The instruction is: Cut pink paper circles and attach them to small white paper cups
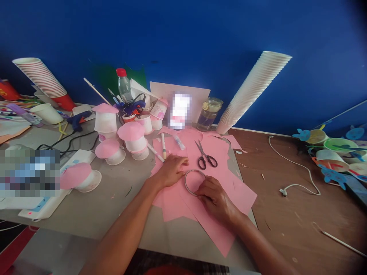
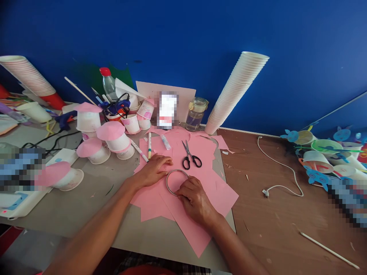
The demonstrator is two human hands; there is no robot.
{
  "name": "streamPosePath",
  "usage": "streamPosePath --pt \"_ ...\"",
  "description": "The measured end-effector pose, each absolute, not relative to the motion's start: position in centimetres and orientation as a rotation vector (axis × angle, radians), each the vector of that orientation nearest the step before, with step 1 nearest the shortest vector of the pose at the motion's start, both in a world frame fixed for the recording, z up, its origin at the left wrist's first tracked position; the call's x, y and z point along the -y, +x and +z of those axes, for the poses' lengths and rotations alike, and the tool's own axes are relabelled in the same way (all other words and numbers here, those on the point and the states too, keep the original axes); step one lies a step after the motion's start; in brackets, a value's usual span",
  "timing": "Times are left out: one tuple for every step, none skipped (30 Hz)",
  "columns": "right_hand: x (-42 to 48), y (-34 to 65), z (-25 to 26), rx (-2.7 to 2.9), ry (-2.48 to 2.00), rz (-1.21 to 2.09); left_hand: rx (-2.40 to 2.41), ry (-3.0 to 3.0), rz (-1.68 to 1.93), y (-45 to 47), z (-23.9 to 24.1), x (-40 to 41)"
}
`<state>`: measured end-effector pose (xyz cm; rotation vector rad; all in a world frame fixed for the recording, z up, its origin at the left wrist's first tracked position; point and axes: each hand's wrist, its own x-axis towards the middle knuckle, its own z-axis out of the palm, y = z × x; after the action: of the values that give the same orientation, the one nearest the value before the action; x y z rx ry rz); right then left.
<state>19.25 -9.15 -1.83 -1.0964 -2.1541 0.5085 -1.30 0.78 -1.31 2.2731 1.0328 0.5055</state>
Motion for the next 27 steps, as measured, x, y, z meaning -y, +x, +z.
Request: streamPosePath --pt "9.18 19.23 -1.8 2.152 -1.099 0.507 -1.029 2.272 0.508 -1.3 -1.31 -0.77" --pt "9.22 19.23 -1.79 2.151 -1.098 0.505 -1.025 2.271 0.509 -1.3 -1.3 -0.76" --pt "9.25 19.24 -1.8 2.152 -1.096 0.504 -1.022 2.27 0.511 -1.31 -1.29 -0.75" --pt "9.27 19.26 -1.82 2.156 -1.096 0.502 -1.021 2.27 0.51 -1.32 -1.29 -0.74" --pt "9.29 19.29 -1.84 2.161 -1.097 0.501 -1.023 2.27 0.51 -1.32 -1.29 -0.73" --pt "9.3 19.32 -1.87 2.166 -1.099 0.499 -1.027 2.27 0.508 -1.33 -1.29 -0.73" --pt "9.3 19.35 -1.9 2.17 -1.101 0.497 -1.032 2.267 0.505 -1.33 -1.3 -0.73" --pt "9.3 19.36 -1.92 2.173 -1.102 0.494 -1.039 2.262 0.504 -1.33 -1.3 -0.73" --pt "9.3 19.37 -1.93 2.174 -1.1 0.493 -1.042 2.256 0.501 -1.33 -1.31 -0.72" --pt "9.3 19.37 -1.93 2.173 -1.097 0.492 -1.043 2.25 0.5 -1.33 -1.31 -0.71" --pt "9.3 19.35 -1.92 2.172 -1.094 0.493 -1.042 2.245 0.5 -1.33 -1.31 -0.7" --pt "9.3 19.32 -1.9 2.169 -1.094 0.494 -1.04 2.242 0.499 -1.32 -1.29 -0.67" --pt "9.31 19.3 -1.87 2.167 -1.097 0.496 -1.039 2.241 0.5 -1.31 -1.25 -0.64" --pt "9.32 19.27 -1.83 2.164 -1.102 0.496 -1.038 2.241 0.502 -1.3 -1.19 -0.61" --pt "9.33 19.24 -1.79 2.163 -1.106 0.498 -1.04 2.24 0.504 -1.29 -1.1 -0.57" --pt "9.35 19.22 -1.75 2.16 -1.111 0.501 -1.042 2.24 0.503 -1.27 -1.0 -0.53" --pt "9.36 19.2 -1.7 2.157 -1.115 0.507 -1.046 2.239 0.5 -1.26 -0.9 -0.49" --pt "9.38 19.18 -1.65 2.154 -1.121 0.514 -1.049 2.238 0.496 -1.25 -0.79 -0.45" --pt "9.4 19.17 -1.6 2.151 -1.127 0.52 -1.053 2.238 0.492 -1.25 -0.69 -0.42" --pt "9.42 19.15 -1.56 2.149 -1.13 0.522 -1.054 2.239 0.488 -1.25 -0.61 -0.4" --pt "9.44 19.14 -1.52 2.146 -1.132 0.52 -1.055 2.238 0.486 -1.26 -0.55 -0.39" --pt "9.45 19.11 -1.47 2.143 -1.132 0.515 -1.053 2.238 0.486 -1.28 -0.53 -0.38" --pt "9.46 19.09 -1.42 2.141 -1.132 0.511 -1.048 2.237 0.487 -1.29 -0.53 -0.38" --pt "9.48 19.05 -1.37 2.138 -1.131 0.51 -1.043 2.238 0.49 -1.31 -0.56 -0.39" --pt "9.49 19.01 -1.31 2.135 -1.128 0.511 -1.039 2.239 0.494 -1.33 -0.6 -0.4" --pt "9.5 18.97 -1.26 2.132 -1.126 0.514 -1.035 2.241 0.5 -1.34 -0.65 -0.41" --pt "9.52 18.93 -1.22 2.128 -1.124 0.516 -1.031 2.243 0.505 -1.35 -0.7 -0.42"
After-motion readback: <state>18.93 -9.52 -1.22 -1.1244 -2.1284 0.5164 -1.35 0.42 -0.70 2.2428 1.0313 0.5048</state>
